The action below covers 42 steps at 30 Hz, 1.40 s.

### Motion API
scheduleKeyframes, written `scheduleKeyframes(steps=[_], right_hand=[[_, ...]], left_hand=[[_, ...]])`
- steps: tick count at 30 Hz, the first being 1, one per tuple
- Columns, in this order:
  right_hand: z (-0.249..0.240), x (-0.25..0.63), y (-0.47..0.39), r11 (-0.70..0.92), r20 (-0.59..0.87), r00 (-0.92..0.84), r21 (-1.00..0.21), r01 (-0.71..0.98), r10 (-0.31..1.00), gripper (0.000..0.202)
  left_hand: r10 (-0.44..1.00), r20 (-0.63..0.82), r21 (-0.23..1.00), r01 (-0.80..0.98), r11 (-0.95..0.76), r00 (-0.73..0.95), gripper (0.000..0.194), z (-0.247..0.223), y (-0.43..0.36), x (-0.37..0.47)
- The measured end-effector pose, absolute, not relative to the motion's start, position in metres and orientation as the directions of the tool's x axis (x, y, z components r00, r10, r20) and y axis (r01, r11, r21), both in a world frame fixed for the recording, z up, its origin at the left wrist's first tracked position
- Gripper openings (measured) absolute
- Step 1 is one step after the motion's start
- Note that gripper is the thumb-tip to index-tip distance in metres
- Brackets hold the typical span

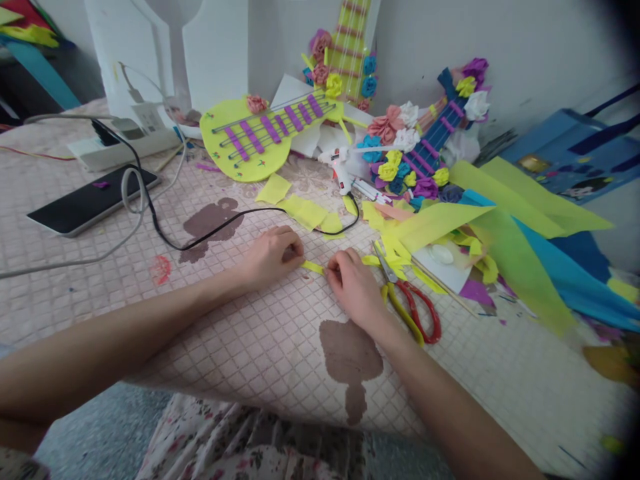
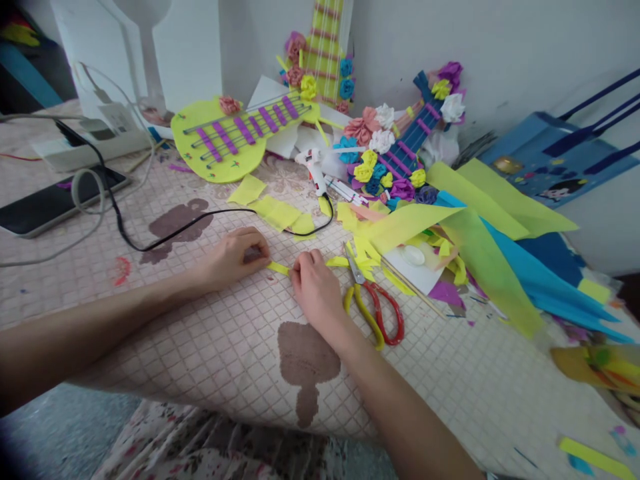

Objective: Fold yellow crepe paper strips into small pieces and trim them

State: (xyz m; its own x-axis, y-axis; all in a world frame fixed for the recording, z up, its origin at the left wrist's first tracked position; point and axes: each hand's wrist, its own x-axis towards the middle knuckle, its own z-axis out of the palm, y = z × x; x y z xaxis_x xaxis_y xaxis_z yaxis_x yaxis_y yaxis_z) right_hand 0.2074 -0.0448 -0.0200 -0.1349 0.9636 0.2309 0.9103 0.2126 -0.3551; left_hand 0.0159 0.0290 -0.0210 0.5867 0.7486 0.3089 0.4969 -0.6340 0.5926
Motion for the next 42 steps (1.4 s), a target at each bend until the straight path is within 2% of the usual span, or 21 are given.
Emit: scheduleKeyframes(steps=[4,10,12,16,20,24,27,32,42], right_hand=[[-0.020,0.208,-0.046,0.234,0.268,-0.138,-0.372,0.898,0.954,0.007],[-0.016,0.204,-0.052,0.401,0.367,-0.246,-0.440,0.804,0.897,0.007],[-0.015,0.203,-0.054,0.446,0.393,-0.278,-0.448,0.774,0.876,0.008],[-0.014,0.201,-0.055,0.484,0.437,-0.280,-0.479,0.732,0.855,0.008],[-0.014,0.200,-0.055,0.414,0.397,-0.187,-0.627,0.660,0.899,0.003],[-0.014,0.197,-0.055,0.308,0.286,-0.132,-0.754,0.580,0.949,0.014],[-0.014,0.196,-0.055,0.284,0.241,-0.153,-0.755,0.592,0.958,0.006],[-0.014,0.199,-0.053,0.278,0.233,-0.154,-0.757,0.591,0.960,0.006],[-0.014,0.201,-0.054,0.155,0.148,-0.050,-0.877,0.455,0.988,0.011]], left_hand=[[0.749,0.307,0.639,0.456,-0.620,0.587,0.010,-0.017,0.029,0.011],[0.734,0.235,0.798,0.305,-0.520,0.637,0.041,-0.010,0.019,0.011],[0.729,0.219,0.821,0.282,-0.497,0.648,0.038,-0.010,0.015,0.013],[0.740,0.126,0.864,0.294,-0.409,0.661,0.021,-0.010,0.011,0.015],[0.757,0.078,0.894,0.291,-0.342,0.649,0.017,-0.008,0.011,0.015],[0.751,0.089,0.895,0.278,-0.348,0.654,0.016,-0.006,0.009,0.015],[0.752,0.095,0.887,0.287,-0.361,0.652,0.016,-0.005,0.008,0.015],[0.757,0.107,0.881,0.291,-0.372,0.645,0.015,-0.007,0.009,0.014],[0.788,0.082,0.913,0.272,-0.305,0.610,0.016,-0.004,0.012,0.013]])
